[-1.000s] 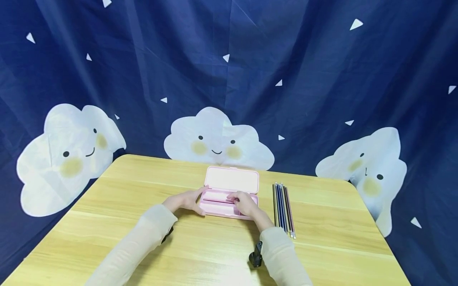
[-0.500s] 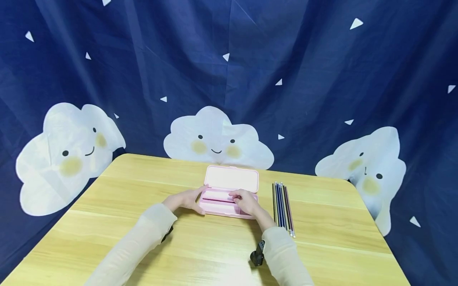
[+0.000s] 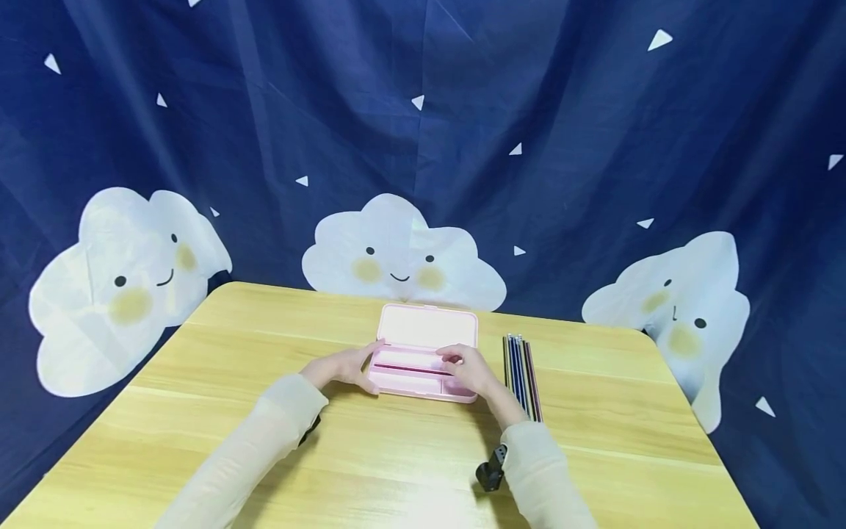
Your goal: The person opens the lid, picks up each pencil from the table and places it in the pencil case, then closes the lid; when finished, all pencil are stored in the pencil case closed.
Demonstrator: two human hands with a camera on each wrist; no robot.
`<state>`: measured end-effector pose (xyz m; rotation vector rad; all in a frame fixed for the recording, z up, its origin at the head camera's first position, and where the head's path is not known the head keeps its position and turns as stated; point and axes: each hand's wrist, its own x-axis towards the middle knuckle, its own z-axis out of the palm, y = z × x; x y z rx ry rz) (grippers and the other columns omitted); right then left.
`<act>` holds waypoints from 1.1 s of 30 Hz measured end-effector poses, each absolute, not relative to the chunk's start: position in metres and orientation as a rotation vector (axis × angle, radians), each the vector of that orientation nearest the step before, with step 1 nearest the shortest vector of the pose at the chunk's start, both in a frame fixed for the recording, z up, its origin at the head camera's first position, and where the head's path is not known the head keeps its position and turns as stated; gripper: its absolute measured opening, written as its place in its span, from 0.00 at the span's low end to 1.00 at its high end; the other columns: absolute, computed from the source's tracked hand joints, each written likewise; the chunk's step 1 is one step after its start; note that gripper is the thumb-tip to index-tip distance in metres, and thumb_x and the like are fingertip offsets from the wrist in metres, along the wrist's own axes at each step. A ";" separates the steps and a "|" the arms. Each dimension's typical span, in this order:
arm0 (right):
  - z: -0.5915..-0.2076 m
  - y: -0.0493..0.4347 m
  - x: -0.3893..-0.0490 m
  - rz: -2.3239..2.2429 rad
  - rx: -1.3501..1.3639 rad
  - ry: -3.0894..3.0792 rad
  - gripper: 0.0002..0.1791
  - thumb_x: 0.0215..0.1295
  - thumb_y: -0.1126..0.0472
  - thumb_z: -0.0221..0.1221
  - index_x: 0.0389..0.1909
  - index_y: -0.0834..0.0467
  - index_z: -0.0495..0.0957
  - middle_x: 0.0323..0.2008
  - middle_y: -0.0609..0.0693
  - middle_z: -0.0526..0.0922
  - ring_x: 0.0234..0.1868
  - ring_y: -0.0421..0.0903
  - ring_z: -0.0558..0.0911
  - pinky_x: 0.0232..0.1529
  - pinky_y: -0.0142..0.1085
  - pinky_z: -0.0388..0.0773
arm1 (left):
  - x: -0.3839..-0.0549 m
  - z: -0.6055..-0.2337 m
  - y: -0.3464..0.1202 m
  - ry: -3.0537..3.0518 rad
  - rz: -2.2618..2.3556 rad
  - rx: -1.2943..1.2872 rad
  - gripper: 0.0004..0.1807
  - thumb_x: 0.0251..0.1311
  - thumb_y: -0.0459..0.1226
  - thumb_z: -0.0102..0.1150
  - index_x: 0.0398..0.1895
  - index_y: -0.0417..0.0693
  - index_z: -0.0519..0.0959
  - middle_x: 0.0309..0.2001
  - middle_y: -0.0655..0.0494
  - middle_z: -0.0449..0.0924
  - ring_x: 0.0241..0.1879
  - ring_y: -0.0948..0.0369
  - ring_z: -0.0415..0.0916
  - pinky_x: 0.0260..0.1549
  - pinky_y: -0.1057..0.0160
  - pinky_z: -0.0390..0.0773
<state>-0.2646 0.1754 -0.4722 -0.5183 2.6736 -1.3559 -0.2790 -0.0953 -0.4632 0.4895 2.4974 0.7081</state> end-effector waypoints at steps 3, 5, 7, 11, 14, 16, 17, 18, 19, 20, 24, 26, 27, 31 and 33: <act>-0.469 0.183 -0.263 -1.377 -0.495 2.665 0.14 0.58 0.69 0.57 0.46 0.67 0.77 0.40 0.61 0.80 0.41 0.53 0.78 0.44 0.43 0.76 | -0.279 -0.462 -0.095 2.505 0.702 0.485 0.59 0.40 0.47 0.72 0.72 0.52 0.44 0.67 0.39 0.55 0.65 0.45 0.55 0.63 0.50 0.56; -0.463 0.187 -0.259 -1.393 -0.508 2.658 0.15 0.58 0.70 0.56 0.46 0.70 0.76 0.40 0.63 0.79 0.41 0.55 0.78 0.44 0.44 0.76 | -0.279 -0.462 -0.095 2.508 0.696 0.479 0.59 0.40 0.47 0.72 0.72 0.52 0.44 0.67 0.39 0.56 0.65 0.45 0.55 0.63 0.50 0.56; -0.462 0.191 -0.258 -1.393 -0.511 2.665 0.15 0.58 0.71 0.56 0.46 0.70 0.76 0.40 0.64 0.79 0.42 0.55 0.78 0.43 0.43 0.76 | -0.279 -0.462 -0.095 2.509 0.687 0.473 0.59 0.40 0.48 0.72 0.72 0.53 0.44 0.67 0.39 0.56 0.65 0.45 0.55 0.63 0.50 0.56; -0.465 0.203 -0.260 -1.367 -0.515 2.702 0.15 0.57 0.70 0.57 0.46 0.69 0.76 0.40 0.62 0.80 0.42 0.55 0.78 0.43 0.43 0.76 | -0.279 -0.463 -0.095 2.512 0.674 0.473 0.59 0.39 0.48 0.72 0.72 0.53 0.44 0.66 0.38 0.56 0.64 0.45 0.56 0.63 0.49 0.57; -0.466 0.210 -0.260 -1.337 -0.533 2.744 0.14 0.57 0.70 0.57 0.46 0.69 0.77 0.40 0.62 0.81 0.42 0.55 0.78 0.44 0.43 0.76 | -0.278 -0.464 -0.095 2.516 0.678 0.480 0.59 0.39 0.48 0.72 0.72 0.51 0.45 0.65 0.37 0.57 0.64 0.44 0.57 0.62 0.49 0.58; -0.466 0.216 -0.260 -1.330 -0.554 2.768 0.14 0.57 0.70 0.57 0.45 0.69 0.77 0.39 0.62 0.81 0.41 0.55 0.78 0.44 0.43 0.75 | -0.278 -0.464 -0.095 2.517 0.676 0.481 0.59 0.39 0.48 0.72 0.72 0.51 0.45 0.65 0.37 0.57 0.64 0.44 0.57 0.62 0.49 0.57; -0.466 0.219 -0.260 -1.330 -0.556 2.777 0.14 0.56 0.71 0.57 0.44 0.69 0.77 0.38 0.62 0.81 0.41 0.55 0.78 0.44 0.43 0.75 | -0.278 -0.464 -0.094 2.516 0.676 0.481 0.59 0.39 0.48 0.72 0.72 0.52 0.44 0.66 0.38 0.57 0.64 0.44 0.57 0.62 0.49 0.57; -0.466 0.222 -0.260 -1.324 -0.562 2.786 0.14 0.56 0.71 0.57 0.44 0.69 0.77 0.38 0.61 0.81 0.40 0.54 0.78 0.43 0.42 0.75 | -0.279 -0.464 -0.094 2.515 0.678 0.482 0.59 0.39 0.48 0.72 0.72 0.52 0.44 0.66 0.38 0.57 0.64 0.44 0.57 0.62 0.49 0.57; -0.465 0.225 -0.260 -1.324 -0.565 2.792 0.14 0.56 0.71 0.57 0.44 0.70 0.77 0.37 0.61 0.81 0.39 0.53 0.78 0.43 0.41 0.75 | -0.279 -0.463 -0.094 2.515 0.678 0.482 0.59 0.39 0.48 0.72 0.72 0.52 0.44 0.66 0.38 0.57 0.64 0.45 0.57 0.62 0.49 0.57; -0.465 0.227 -0.259 -1.326 -0.571 2.796 0.14 0.56 0.71 0.58 0.44 0.70 0.77 0.36 0.61 0.81 0.39 0.53 0.78 0.42 0.39 0.76 | -0.279 -0.463 -0.094 2.513 0.679 0.483 0.59 0.39 0.48 0.72 0.72 0.52 0.44 0.66 0.39 0.57 0.64 0.45 0.57 0.62 0.49 0.57; -0.463 0.238 -0.257 -1.324 -0.540 2.807 0.15 0.56 0.69 0.59 0.45 0.71 0.76 0.35 0.60 0.81 0.36 0.49 0.78 0.37 0.30 0.75 | -0.279 -0.463 -0.094 2.512 0.680 0.486 0.59 0.39 0.48 0.72 0.72 0.51 0.44 0.66 0.38 0.57 0.64 0.44 0.57 0.62 0.49 0.58; -0.463 0.243 -0.256 -1.329 -0.532 2.805 0.16 0.57 0.69 0.59 0.46 0.73 0.75 0.35 0.61 0.81 0.36 0.49 0.78 0.35 0.28 0.75 | -0.279 -0.463 -0.094 2.514 0.681 0.480 0.59 0.39 0.48 0.72 0.72 0.51 0.44 0.66 0.38 0.57 0.64 0.44 0.57 0.62 0.49 0.57; -0.464 0.246 -0.255 -1.330 -0.525 2.804 0.17 0.57 0.69 0.59 0.46 0.73 0.75 0.36 0.62 0.80 0.36 0.49 0.78 0.34 0.28 0.75 | -0.279 -0.463 -0.094 2.515 0.681 0.475 0.59 0.39 0.48 0.72 0.72 0.52 0.44 0.66 0.38 0.57 0.64 0.44 0.57 0.62 0.49 0.57; -0.466 0.257 -0.254 -1.349 -0.503 2.794 0.17 0.58 0.68 0.58 0.47 0.73 0.74 0.37 0.64 0.80 0.37 0.50 0.78 0.36 0.30 0.75 | -0.279 -0.463 -0.094 2.512 0.689 0.466 0.59 0.39 0.48 0.73 0.72 0.53 0.44 0.66 0.38 0.57 0.64 0.45 0.56 0.63 0.49 0.57; -0.467 0.262 -0.253 -1.366 -0.532 2.791 0.17 0.58 0.67 0.58 0.47 0.73 0.74 0.37 0.63 0.80 0.37 0.47 0.78 0.36 0.30 0.76 | -0.279 -0.463 -0.094 2.512 0.688 0.471 0.59 0.39 0.48 0.72 0.72 0.52 0.44 0.66 0.38 0.56 0.64 0.44 0.56 0.63 0.49 0.57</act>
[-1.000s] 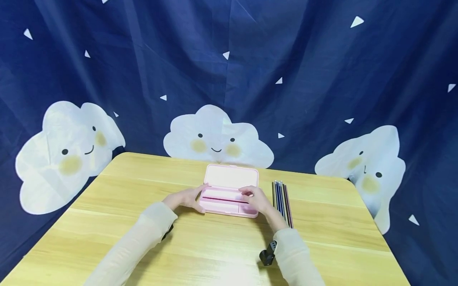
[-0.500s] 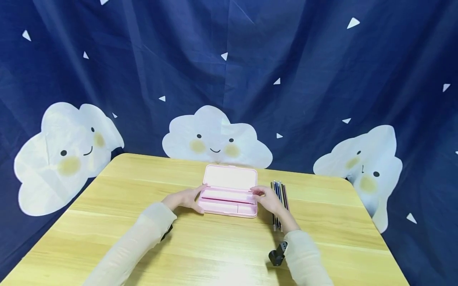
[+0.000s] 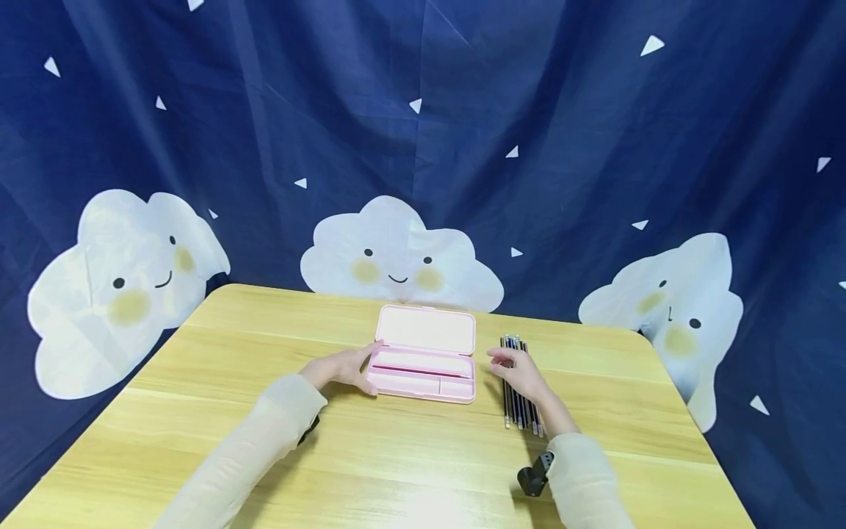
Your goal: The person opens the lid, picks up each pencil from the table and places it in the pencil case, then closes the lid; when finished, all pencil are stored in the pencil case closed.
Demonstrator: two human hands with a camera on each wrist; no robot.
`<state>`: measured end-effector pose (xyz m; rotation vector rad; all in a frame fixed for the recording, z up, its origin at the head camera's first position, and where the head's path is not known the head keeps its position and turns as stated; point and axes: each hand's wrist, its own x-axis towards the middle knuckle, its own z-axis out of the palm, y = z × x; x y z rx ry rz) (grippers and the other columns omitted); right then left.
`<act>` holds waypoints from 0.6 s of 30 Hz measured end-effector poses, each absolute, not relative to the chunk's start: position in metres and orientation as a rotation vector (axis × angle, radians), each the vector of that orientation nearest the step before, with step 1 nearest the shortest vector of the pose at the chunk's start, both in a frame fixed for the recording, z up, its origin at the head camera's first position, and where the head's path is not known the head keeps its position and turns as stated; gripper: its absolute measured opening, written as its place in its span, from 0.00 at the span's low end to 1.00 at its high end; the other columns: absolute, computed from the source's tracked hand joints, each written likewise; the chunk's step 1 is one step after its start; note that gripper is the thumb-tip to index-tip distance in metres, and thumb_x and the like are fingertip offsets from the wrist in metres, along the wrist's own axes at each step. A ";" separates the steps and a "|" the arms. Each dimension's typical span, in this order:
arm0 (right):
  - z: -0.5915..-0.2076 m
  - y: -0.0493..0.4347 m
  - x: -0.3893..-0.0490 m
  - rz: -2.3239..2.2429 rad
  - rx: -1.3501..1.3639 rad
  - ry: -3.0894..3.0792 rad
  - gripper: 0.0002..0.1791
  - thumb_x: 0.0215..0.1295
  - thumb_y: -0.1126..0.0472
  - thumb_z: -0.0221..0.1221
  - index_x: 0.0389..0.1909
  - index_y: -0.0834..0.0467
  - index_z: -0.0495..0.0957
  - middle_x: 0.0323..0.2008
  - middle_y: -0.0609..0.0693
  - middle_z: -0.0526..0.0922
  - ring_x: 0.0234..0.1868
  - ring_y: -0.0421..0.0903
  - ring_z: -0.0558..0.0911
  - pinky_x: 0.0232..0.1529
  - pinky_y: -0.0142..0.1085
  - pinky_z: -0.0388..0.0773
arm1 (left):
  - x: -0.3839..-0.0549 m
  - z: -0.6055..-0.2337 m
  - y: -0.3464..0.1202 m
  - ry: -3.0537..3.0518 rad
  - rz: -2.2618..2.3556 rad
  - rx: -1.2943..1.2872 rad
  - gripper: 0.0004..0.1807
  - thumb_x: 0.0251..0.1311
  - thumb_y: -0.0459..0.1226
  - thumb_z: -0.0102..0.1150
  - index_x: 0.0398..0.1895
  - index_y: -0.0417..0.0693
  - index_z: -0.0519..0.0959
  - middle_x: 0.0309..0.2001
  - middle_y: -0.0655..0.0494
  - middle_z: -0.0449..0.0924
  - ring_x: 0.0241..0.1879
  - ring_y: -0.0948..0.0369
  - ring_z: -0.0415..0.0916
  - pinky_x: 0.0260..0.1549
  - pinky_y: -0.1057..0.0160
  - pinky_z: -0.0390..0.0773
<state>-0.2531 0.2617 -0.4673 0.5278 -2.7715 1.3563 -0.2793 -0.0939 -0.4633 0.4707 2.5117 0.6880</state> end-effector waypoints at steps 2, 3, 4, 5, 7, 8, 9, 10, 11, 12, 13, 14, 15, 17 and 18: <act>-0.468 0.267 -0.251 1.390 0.577 -2.724 0.17 0.58 0.65 0.58 0.46 0.71 0.75 0.36 0.61 0.81 0.35 0.43 0.78 0.35 0.30 0.76 | -0.279 -0.464 -0.094 2.511 0.686 0.469 0.59 0.39 0.49 0.72 0.72 0.53 0.44 0.66 0.38 0.56 0.64 0.44 0.56 0.63 0.49 0.57; -0.468 0.269 -0.250 1.401 0.596 -2.712 0.17 0.59 0.64 0.58 0.46 0.72 0.75 0.35 0.60 0.81 0.35 0.41 0.78 0.35 0.30 0.76 | -0.279 -0.464 -0.094 2.512 0.683 0.471 0.59 0.39 0.49 0.72 0.72 0.53 0.44 0.66 0.38 0.56 0.64 0.45 0.56 0.63 0.49 0.57; -0.467 0.271 -0.249 1.407 0.609 -2.704 0.18 0.59 0.64 0.58 0.46 0.72 0.75 0.36 0.61 0.81 0.35 0.40 0.78 0.35 0.31 0.77 | -0.279 -0.464 -0.094 2.513 0.680 0.470 0.59 0.39 0.49 0.72 0.72 0.53 0.44 0.66 0.38 0.56 0.64 0.45 0.56 0.63 0.49 0.57; -0.467 0.273 -0.248 1.405 0.617 -2.702 0.18 0.59 0.64 0.58 0.46 0.72 0.75 0.36 0.61 0.81 0.35 0.40 0.78 0.35 0.31 0.77 | -0.279 -0.464 -0.094 2.515 0.677 0.469 0.59 0.39 0.49 0.72 0.72 0.53 0.44 0.66 0.38 0.56 0.64 0.45 0.56 0.63 0.49 0.57; -0.465 0.276 -0.246 1.400 0.563 -2.728 0.17 0.59 0.65 0.57 0.46 0.72 0.75 0.38 0.63 0.81 0.36 0.42 0.78 0.36 0.32 0.77 | -0.279 -0.463 -0.094 2.515 0.673 0.466 0.59 0.39 0.49 0.72 0.72 0.53 0.44 0.66 0.39 0.56 0.64 0.45 0.56 0.63 0.50 0.57; -0.465 0.277 -0.245 1.384 0.538 -2.748 0.17 0.59 0.66 0.57 0.46 0.72 0.74 0.39 0.64 0.80 0.37 0.44 0.79 0.37 0.33 0.77 | -0.279 -0.463 -0.093 2.513 0.673 0.467 0.59 0.39 0.49 0.72 0.72 0.53 0.44 0.66 0.39 0.56 0.64 0.45 0.56 0.63 0.50 0.57; -0.465 0.278 -0.245 1.351 0.479 -2.794 0.17 0.59 0.66 0.57 0.47 0.73 0.74 0.40 0.65 0.80 0.39 0.47 0.79 0.39 0.34 0.77 | -0.279 -0.463 -0.093 2.512 0.671 0.469 0.59 0.39 0.49 0.72 0.72 0.53 0.44 0.67 0.39 0.56 0.65 0.45 0.56 0.63 0.50 0.56; -0.464 0.279 -0.244 1.329 0.449 -2.818 0.17 0.59 0.67 0.57 0.47 0.73 0.74 0.41 0.66 0.79 0.40 0.49 0.79 0.39 0.33 0.77 | -0.279 -0.462 -0.093 2.510 0.673 0.468 0.59 0.39 0.49 0.72 0.72 0.53 0.44 0.67 0.39 0.56 0.65 0.46 0.56 0.63 0.50 0.56; -0.464 0.281 -0.243 1.301 0.425 -2.841 0.17 0.59 0.68 0.57 0.47 0.73 0.74 0.42 0.67 0.79 0.40 0.51 0.79 0.40 0.33 0.77 | -0.278 -0.462 -0.093 2.510 0.673 0.468 0.59 0.39 0.49 0.72 0.72 0.53 0.44 0.67 0.39 0.56 0.65 0.46 0.56 0.63 0.50 0.56; -0.463 0.283 -0.242 1.293 0.392 -2.860 0.17 0.59 0.68 0.57 0.47 0.73 0.74 0.42 0.67 0.79 0.41 0.52 0.79 0.40 0.32 0.76 | -0.278 -0.461 -0.093 2.509 0.674 0.470 0.59 0.40 0.49 0.72 0.72 0.53 0.44 0.67 0.39 0.56 0.65 0.45 0.56 0.63 0.50 0.56; -0.463 0.284 -0.242 1.283 0.377 -2.874 0.17 0.60 0.68 0.56 0.48 0.73 0.73 0.43 0.67 0.79 0.41 0.53 0.79 0.40 0.32 0.76 | -0.278 -0.461 -0.093 2.510 0.674 0.470 0.59 0.40 0.49 0.72 0.72 0.53 0.44 0.67 0.39 0.56 0.65 0.46 0.56 0.63 0.50 0.56; -0.462 0.286 -0.241 1.268 0.370 -2.885 0.17 0.60 0.68 0.56 0.48 0.74 0.73 0.43 0.67 0.79 0.42 0.54 0.79 0.40 0.32 0.76 | -0.278 -0.461 -0.093 2.511 0.673 0.471 0.59 0.40 0.49 0.72 0.72 0.53 0.44 0.67 0.39 0.56 0.65 0.46 0.56 0.63 0.50 0.56; -0.462 0.288 -0.240 1.260 0.362 -2.892 0.17 0.60 0.67 0.56 0.48 0.74 0.73 0.43 0.67 0.79 0.41 0.54 0.79 0.40 0.32 0.75 | -0.278 -0.461 -0.093 2.513 0.672 0.471 0.59 0.40 0.49 0.72 0.72 0.53 0.44 0.66 0.39 0.56 0.65 0.46 0.56 0.63 0.50 0.57; -0.462 0.292 -0.239 1.256 0.343 -2.895 0.17 0.60 0.68 0.56 0.49 0.74 0.73 0.43 0.67 0.79 0.40 0.54 0.79 0.39 0.32 0.76 | -0.278 -0.462 -0.094 2.519 0.669 0.473 0.59 0.40 0.48 0.72 0.72 0.52 0.44 0.66 0.39 0.56 0.64 0.45 0.56 0.63 0.50 0.57; -0.462 0.293 -0.238 1.254 0.337 -2.894 0.17 0.60 0.68 0.56 0.49 0.74 0.73 0.42 0.67 0.79 0.39 0.54 0.79 0.39 0.33 0.76 | -0.278 -0.462 -0.094 2.520 0.665 0.475 0.59 0.40 0.48 0.72 0.72 0.52 0.44 0.66 0.39 0.56 0.64 0.45 0.56 0.63 0.50 0.57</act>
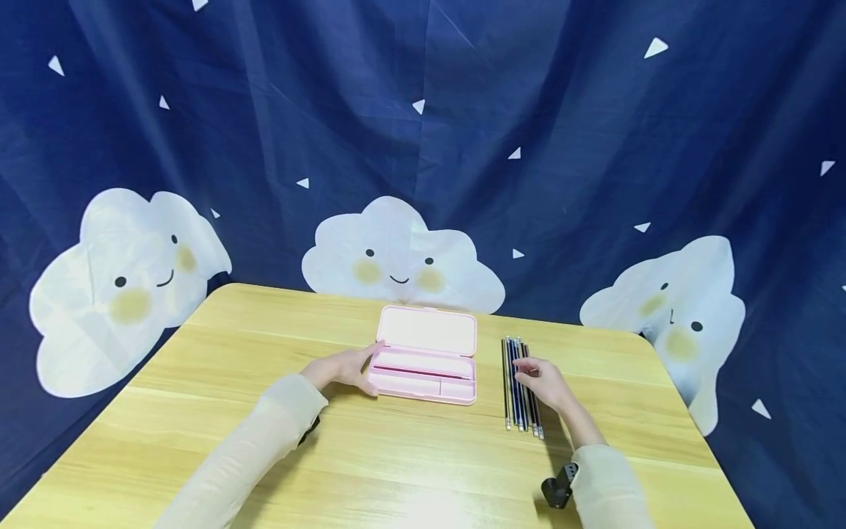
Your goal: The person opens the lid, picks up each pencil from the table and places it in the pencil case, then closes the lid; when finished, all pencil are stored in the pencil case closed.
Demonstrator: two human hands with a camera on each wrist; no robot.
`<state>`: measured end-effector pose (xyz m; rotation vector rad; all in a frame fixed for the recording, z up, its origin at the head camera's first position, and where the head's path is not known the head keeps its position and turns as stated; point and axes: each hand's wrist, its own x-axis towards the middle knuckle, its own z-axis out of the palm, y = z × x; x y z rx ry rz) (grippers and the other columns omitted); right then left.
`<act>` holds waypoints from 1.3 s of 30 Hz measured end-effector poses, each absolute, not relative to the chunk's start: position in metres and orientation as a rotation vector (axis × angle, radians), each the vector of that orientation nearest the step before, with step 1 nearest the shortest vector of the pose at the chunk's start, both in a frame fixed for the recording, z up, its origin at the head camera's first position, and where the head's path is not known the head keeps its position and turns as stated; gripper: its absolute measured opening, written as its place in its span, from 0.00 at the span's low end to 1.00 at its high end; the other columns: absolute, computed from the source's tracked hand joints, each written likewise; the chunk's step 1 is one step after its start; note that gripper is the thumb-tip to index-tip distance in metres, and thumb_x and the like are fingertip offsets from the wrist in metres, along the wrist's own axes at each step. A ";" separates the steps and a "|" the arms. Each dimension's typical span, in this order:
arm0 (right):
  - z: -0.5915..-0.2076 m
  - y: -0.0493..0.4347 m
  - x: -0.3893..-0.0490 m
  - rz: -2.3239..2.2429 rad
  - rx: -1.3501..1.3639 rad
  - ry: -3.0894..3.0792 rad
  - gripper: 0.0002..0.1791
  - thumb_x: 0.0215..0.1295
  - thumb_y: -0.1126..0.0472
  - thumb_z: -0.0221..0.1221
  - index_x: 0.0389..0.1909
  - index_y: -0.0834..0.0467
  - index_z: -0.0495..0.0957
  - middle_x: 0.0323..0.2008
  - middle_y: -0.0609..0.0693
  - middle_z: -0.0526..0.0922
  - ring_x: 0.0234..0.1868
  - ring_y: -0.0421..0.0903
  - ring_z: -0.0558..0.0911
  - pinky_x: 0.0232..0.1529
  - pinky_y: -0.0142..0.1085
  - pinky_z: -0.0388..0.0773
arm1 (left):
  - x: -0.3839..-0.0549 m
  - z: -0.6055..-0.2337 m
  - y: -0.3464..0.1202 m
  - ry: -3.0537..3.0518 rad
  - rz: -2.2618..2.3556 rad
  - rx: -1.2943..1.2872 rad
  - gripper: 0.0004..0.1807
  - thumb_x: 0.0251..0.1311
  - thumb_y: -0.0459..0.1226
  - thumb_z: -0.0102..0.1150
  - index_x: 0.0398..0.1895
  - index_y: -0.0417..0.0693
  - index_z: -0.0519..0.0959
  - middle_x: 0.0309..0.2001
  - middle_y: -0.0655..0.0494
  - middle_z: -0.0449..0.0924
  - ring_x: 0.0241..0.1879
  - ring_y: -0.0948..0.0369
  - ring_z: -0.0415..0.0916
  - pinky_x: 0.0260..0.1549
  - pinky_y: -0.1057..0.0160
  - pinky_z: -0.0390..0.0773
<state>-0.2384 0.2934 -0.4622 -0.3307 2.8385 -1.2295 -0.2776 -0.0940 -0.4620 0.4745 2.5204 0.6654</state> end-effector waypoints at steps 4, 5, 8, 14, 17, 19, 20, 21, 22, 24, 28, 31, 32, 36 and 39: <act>-0.466 0.301 -0.237 -1.214 -0.317 2.839 0.18 0.60 0.69 0.56 0.49 0.74 0.72 0.40 0.66 0.79 0.37 0.53 0.79 0.38 0.33 0.76 | -0.278 -0.464 -0.095 2.521 0.670 0.477 0.59 0.39 0.48 0.72 0.72 0.52 0.44 0.66 0.39 0.56 0.64 0.45 0.57 0.62 0.49 0.57; -0.466 0.303 -0.237 -1.207 -0.321 2.834 0.18 0.60 0.69 0.56 0.49 0.74 0.72 0.40 0.66 0.79 0.37 0.53 0.79 0.38 0.33 0.76 | -0.278 -0.465 -0.095 2.520 0.674 0.477 0.59 0.39 0.48 0.72 0.72 0.52 0.44 0.66 0.39 0.56 0.64 0.45 0.56 0.63 0.49 0.57; -0.467 0.306 -0.235 -1.206 -0.325 2.820 0.18 0.60 0.69 0.55 0.49 0.75 0.71 0.39 0.66 0.79 0.36 0.53 0.79 0.37 0.32 0.76 | -0.278 -0.466 -0.095 2.517 0.685 0.474 0.59 0.39 0.48 0.72 0.72 0.52 0.44 0.66 0.39 0.56 0.64 0.45 0.56 0.63 0.49 0.57; -0.470 0.313 -0.232 -1.181 -0.301 2.838 0.18 0.59 0.69 0.56 0.48 0.75 0.72 0.36 0.65 0.80 0.34 0.51 0.79 0.36 0.35 0.76 | -0.279 -0.466 -0.094 2.521 0.681 0.467 0.59 0.39 0.49 0.72 0.72 0.53 0.45 0.66 0.39 0.57 0.64 0.45 0.57 0.62 0.49 0.58; -0.472 0.317 -0.232 -1.138 -0.302 2.858 0.18 0.58 0.70 0.56 0.48 0.75 0.72 0.31 0.60 0.80 0.33 0.50 0.78 0.36 0.38 0.74 | -0.279 -0.466 -0.094 2.525 0.676 0.462 0.59 0.39 0.49 0.72 0.72 0.54 0.45 0.66 0.39 0.57 0.64 0.46 0.58 0.62 0.49 0.58; -0.473 0.319 -0.231 -1.111 -0.304 2.854 0.19 0.57 0.70 0.56 0.49 0.75 0.71 0.28 0.55 0.79 0.29 0.48 0.77 0.34 0.37 0.73 | -0.279 -0.466 -0.094 2.526 0.668 0.460 0.58 0.39 0.49 0.72 0.72 0.54 0.45 0.66 0.39 0.58 0.64 0.46 0.58 0.62 0.49 0.59; -0.474 0.320 -0.231 -1.096 -0.305 2.850 0.20 0.57 0.70 0.56 0.50 0.75 0.70 0.27 0.54 0.79 0.28 0.47 0.76 0.32 0.36 0.73 | -0.279 -0.466 -0.094 2.527 0.667 0.466 0.58 0.39 0.49 0.72 0.72 0.53 0.45 0.66 0.39 0.58 0.64 0.46 0.58 0.62 0.49 0.59; -0.474 0.320 -0.231 -1.080 -0.313 2.846 0.21 0.57 0.70 0.57 0.50 0.76 0.70 0.26 0.53 0.78 0.27 0.45 0.75 0.30 0.35 0.72 | -0.278 -0.465 -0.095 2.526 0.667 0.465 0.58 0.39 0.49 0.72 0.72 0.53 0.45 0.66 0.39 0.57 0.64 0.46 0.58 0.62 0.50 0.58; -0.474 0.321 -0.230 -1.068 -0.310 2.840 0.22 0.56 0.70 0.57 0.51 0.76 0.69 0.25 0.53 0.78 0.25 0.44 0.74 0.29 0.34 0.71 | -0.278 -0.465 -0.095 2.526 0.666 0.465 0.59 0.39 0.49 0.72 0.72 0.53 0.45 0.66 0.39 0.57 0.64 0.46 0.58 0.62 0.50 0.58; -0.475 0.321 -0.230 -1.051 -0.309 2.820 0.24 0.55 0.70 0.57 0.52 0.77 0.66 0.24 0.52 0.76 0.23 0.42 0.72 0.25 0.32 0.70 | -0.277 -0.465 -0.095 2.525 0.667 0.465 0.58 0.39 0.49 0.72 0.72 0.53 0.45 0.66 0.39 0.57 0.64 0.46 0.57 0.62 0.50 0.58; -0.475 0.321 -0.231 -1.042 -0.359 2.814 0.27 0.52 0.73 0.57 0.53 0.80 0.63 0.22 0.52 0.72 0.23 0.41 0.67 0.25 0.31 0.68 | -0.276 -0.464 -0.094 2.527 0.676 0.467 0.58 0.39 0.49 0.72 0.72 0.53 0.45 0.66 0.39 0.57 0.64 0.46 0.57 0.62 0.50 0.58; -0.476 0.321 -0.231 -1.043 -0.419 2.825 0.27 0.50 0.75 0.57 0.52 0.82 0.63 0.21 0.52 0.70 0.23 0.40 0.65 0.26 0.31 0.67 | -0.276 -0.463 -0.094 2.528 0.680 0.471 0.59 0.39 0.49 0.72 0.72 0.53 0.45 0.66 0.39 0.56 0.64 0.45 0.57 0.62 0.49 0.58; -0.476 0.321 -0.231 -1.044 -0.429 2.830 0.27 0.49 0.76 0.57 0.52 0.82 0.63 0.21 0.52 0.69 0.22 0.40 0.65 0.26 0.31 0.67 | -0.276 -0.463 -0.094 2.528 0.681 0.473 0.59 0.39 0.49 0.72 0.72 0.53 0.44 0.67 0.39 0.56 0.64 0.45 0.56 0.62 0.49 0.57; -0.477 0.323 -0.232 -1.015 -0.440 2.848 0.27 0.49 0.77 0.56 0.52 0.83 0.63 0.20 0.51 0.70 0.22 0.40 0.66 0.27 0.32 0.68 | -0.276 -0.463 -0.095 2.526 0.686 0.470 0.59 0.39 0.49 0.72 0.72 0.53 0.44 0.67 0.40 0.55 0.65 0.45 0.56 0.63 0.49 0.57; -0.477 0.324 -0.232 -0.967 -0.417 2.872 0.26 0.49 0.75 0.56 0.51 0.82 0.63 0.22 0.54 0.73 0.25 0.44 0.70 0.31 0.37 0.73 | -0.275 -0.463 -0.095 2.525 0.689 0.470 0.59 0.39 0.49 0.72 0.72 0.53 0.45 0.67 0.40 0.55 0.65 0.45 0.56 0.63 0.49 0.57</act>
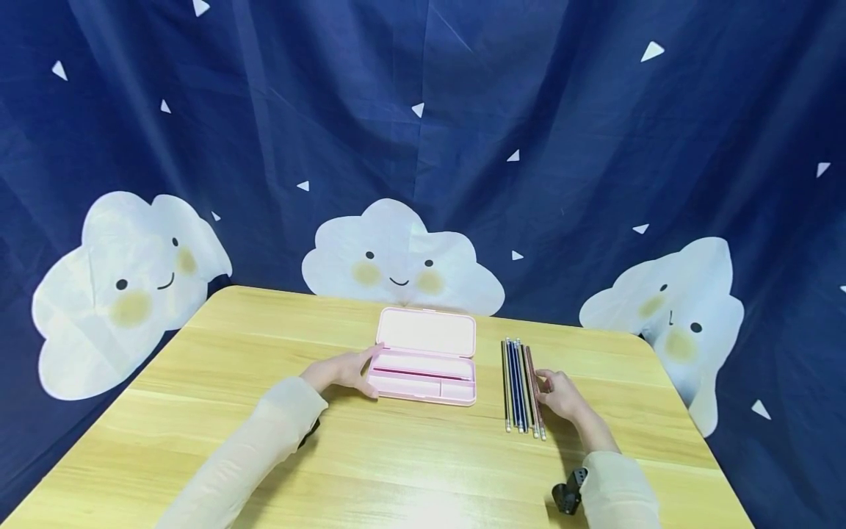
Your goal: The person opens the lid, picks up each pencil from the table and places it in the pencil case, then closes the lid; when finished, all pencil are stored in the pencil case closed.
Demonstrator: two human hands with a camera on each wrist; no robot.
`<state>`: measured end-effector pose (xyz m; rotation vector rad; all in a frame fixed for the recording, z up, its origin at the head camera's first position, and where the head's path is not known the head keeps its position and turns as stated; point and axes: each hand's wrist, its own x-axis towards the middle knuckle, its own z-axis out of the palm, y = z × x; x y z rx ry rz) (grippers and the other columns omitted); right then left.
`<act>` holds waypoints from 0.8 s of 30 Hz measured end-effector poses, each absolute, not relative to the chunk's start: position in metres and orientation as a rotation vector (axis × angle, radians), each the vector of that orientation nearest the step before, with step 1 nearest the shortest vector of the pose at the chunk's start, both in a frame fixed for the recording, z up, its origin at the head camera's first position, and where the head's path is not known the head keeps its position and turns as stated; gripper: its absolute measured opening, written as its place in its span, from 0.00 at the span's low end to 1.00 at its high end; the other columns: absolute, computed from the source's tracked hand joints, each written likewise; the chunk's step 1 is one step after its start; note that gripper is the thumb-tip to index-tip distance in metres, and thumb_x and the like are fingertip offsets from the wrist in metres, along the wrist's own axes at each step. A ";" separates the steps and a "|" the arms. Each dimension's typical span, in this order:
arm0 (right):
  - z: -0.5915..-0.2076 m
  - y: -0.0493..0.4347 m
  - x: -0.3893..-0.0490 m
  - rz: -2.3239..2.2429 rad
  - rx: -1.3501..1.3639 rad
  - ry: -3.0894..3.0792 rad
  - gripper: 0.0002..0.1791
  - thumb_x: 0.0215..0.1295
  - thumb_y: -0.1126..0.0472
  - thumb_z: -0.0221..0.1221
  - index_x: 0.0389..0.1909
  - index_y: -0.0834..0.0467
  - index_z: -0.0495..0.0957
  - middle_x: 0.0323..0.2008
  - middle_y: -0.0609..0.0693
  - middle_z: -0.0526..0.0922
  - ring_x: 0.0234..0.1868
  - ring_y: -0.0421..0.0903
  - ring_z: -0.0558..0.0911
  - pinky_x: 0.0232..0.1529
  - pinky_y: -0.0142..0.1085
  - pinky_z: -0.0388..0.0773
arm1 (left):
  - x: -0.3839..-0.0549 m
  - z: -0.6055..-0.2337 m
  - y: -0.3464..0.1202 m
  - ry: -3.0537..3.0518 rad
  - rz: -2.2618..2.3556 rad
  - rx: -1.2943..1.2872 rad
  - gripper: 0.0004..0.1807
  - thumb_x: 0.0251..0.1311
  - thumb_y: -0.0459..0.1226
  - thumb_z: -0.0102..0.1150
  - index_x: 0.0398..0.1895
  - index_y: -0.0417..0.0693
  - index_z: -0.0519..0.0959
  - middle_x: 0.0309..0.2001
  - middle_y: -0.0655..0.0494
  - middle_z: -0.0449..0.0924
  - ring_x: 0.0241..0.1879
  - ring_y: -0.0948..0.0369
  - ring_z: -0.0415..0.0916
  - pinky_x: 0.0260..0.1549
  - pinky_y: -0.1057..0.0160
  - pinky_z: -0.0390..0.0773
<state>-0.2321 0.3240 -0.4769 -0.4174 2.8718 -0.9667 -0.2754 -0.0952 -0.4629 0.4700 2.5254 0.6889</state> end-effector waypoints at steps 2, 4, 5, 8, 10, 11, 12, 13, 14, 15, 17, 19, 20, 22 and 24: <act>-0.477 0.324 -0.232 -0.936 -0.392 2.886 0.26 0.50 0.74 0.57 0.50 0.82 0.64 0.26 0.58 0.76 0.28 0.49 0.74 0.35 0.43 0.75 | -0.275 -0.463 -0.095 2.523 0.688 0.468 0.59 0.39 0.49 0.72 0.72 0.53 0.45 0.67 0.41 0.55 0.65 0.46 0.56 0.63 0.49 0.56; -0.477 0.324 -0.232 -0.914 -0.378 2.891 0.26 0.50 0.72 0.58 0.49 0.82 0.65 0.30 0.63 0.78 0.32 0.54 0.76 0.38 0.49 0.76 | -0.275 -0.464 -0.095 2.520 0.693 0.472 0.59 0.39 0.49 0.72 0.72 0.53 0.44 0.67 0.41 0.55 0.65 0.45 0.56 0.63 0.49 0.56; -0.477 0.324 -0.232 -0.909 -0.376 2.887 0.26 0.51 0.72 0.58 0.49 0.83 0.64 0.31 0.65 0.78 0.33 0.56 0.77 0.39 0.51 0.76 | -0.275 -0.464 -0.095 2.519 0.697 0.477 0.59 0.39 0.49 0.72 0.72 0.52 0.44 0.67 0.40 0.55 0.65 0.45 0.56 0.63 0.49 0.56; -0.476 0.322 -0.232 -0.919 -0.349 2.877 0.27 0.50 0.72 0.58 0.50 0.82 0.64 0.32 0.67 0.78 0.34 0.57 0.77 0.39 0.51 0.76 | -0.275 -0.464 -0.095 2.516 0.703 0.479 0.59 0.39 0.48 0.72 0.72 0.51 0.44 0.67 0.40 0.55 0.65 0.45 0.56 0.63 0.48 0.57; -0.476 0.321 -0.233 -0.922 -0.350 2.873 0.27 0.50 0.72 0.58 0.50 0.82 0.64 0.32 0.66 0.78 0.33 0.56 0.77 0.38 0.50 0.76 | -0.276 -0.465 -0.095 2.517 0.705 0.483 0.59 0.39 0.48 0.72 0.72 0.50 0.44 0.67 0.39 0.55 0.64 0.45 0.56 0.63 0.49 0.56; -0.476 0.320 -0.233 -0.922 -0.345 2.874 0.27 0.49 0.72 0.58 0.50 0.82 0.63 0.31 0.65 0.78 0.33 0.55 0.77 0.37 0.49 0.76 | -0.276 -0.464 -0.095 2.517 0.703 0.483 0.59 0.40 0.48 0.72 0.72 0.51 0.44 0.67 0.39 0.55 0.65 0.45 0.56 0.63 0.49 0.56; -0.476 0.320 -0.233 -0.923 -0.336 2.879 0.27 0.49 0.73 0.58 0.51 0.82 0.64 0.31 0.64 0.78 0.33 0.55 0.77 0.37 0.49 0.76 | -0.276 -0.464 -0.095 2.518 0.700 0.483 0.59 0.40 0.48 0.72 0.72 0.51 0.44 0.67 0.39 0.55 0.65 0.45 0.56 0.63 0.49 0.56; -0.476 0.320 -0.233 -0.920 -0.331 2.882 0.28 0.49 0.73 0.58 0.51 0.82 0.63 0.30 0.63 0.78 0.33 0.55 0.77 0.38 0.49 0.76 | -0.276 -0.464 -0.095 2.519 0.701 0.487 0.59 0.40 0.48 0.72 0.72 0.50 0.44 0.67 0.39 0.55 0.64 0.45 0.56 0.63 0.49 0.57; -0.476 0.319 -0.234 -0.916 -0.330 2.885 0.28 0.48 0.74 0.57 0.51 0.82 0.63 0.30 0.64 0.77 0.33 0.55 0.77 0.38 0.50 0.76 | -0.276 -0.464 -0.094 2.518 0.703 0.488 0.59 0.40 0.48 0.72 0.72 0.50 0.44 0.67 0.39 0.55 0.65 0.45 0.56 0.63 0.49 0.56; -0.476 0.319 -0.234 -0.911 -0.329 2.890 0.28 0.48 0.74 0.57 0.51 0.82 0.63 0.30 0.64 0.77 0.32 0.56 0.77 0.38 0.51 0.75 | -0.276 -0.464 -0.094 2.517 0.705 0.490 0.59 0.40 0.47 0.72 0.72 0.50 0.44 0.67 0.39 0.55 0.65 0.45 0.55 0.63 0.49 0.56; -0.477 0.320 -0.234 -0.906 -0.308 2.901 0.28 0.47 0.75 0.57 0.51 0.82 0.63 0.30 0.64 0.78 0.33 0.57 0.77 0.40 0.52 0.75 | -0.276 -0.464 -0.095 2.517 0.703 0.490 0.59 0.40 0.47 0.72 0.72 0.51 0.44 0.67 0.39 0.55 0.65 0.45 0.55 0.63 0.49 0.56; -0.477 0.320 -0.235 -0.886 -0.304 2.911 0.28 0.47 0.74 0.56 0.51 0.82 0.63 0.30 0.64 0.78 0.34 0.57 0.77 0.41 0.53 0.74 | -0.276 -0.464 -0.095 2.518 0.699 0.492 0.59 0.40 0.48 0.72 0.72 0.51 0.44 0.67 0.39 0.55 0.65 0.45 0.55 0.63 0.50 0.56; -0.477 0.320 -0.235 -0.877 -0.304 2.916 0.27 0.47 0.74 0.56 0.50 0.82 0.63 0.29 0.63 0.77 0.33 0.56 0.77 0.41 0.53 0.74 | -0.276 -0.464 -0.095 2.518 0.697 0.490 0.59 0.40 0.48 0.72 0.72 0.51 0.43 0.67 0.39 0.55 0.65 0.45 0.55 0.63 0.50 0.56; -0.477 0.320 -0.235 -0.861 -0.291 2.920 0.27 0.49 0.73 0.56 0.51 0.82 0.64 0.27 0.60 0.76 0.31 0.54 0.75 0.39 0.50 0.75 | -0.276 -0.464 -0.095 2.522 0.690 0.493 0.59 0.40 0.48 0.72 0.72 0.51 0.43 0.67 0.39 0.55 0.65 0.46 0.56 0.63 0.50 0.56; -0.477 0.320 -0.234 -0.842 -0.287 2.917 0.27 0.50 0.72 0.56 0.51 0.82 0.64 0.24 0.57 0.74 0.27 0.50 0.73 0.35 0.46 0.74 | -0.276 -0.464 -0.094 2.518 0.692 0.495 0.59 0.40 0.48 0.72 0.72 0.51 0.43 0.67 0.40 0.54 0.65 0.46 0.55 0.63 0.51 0.56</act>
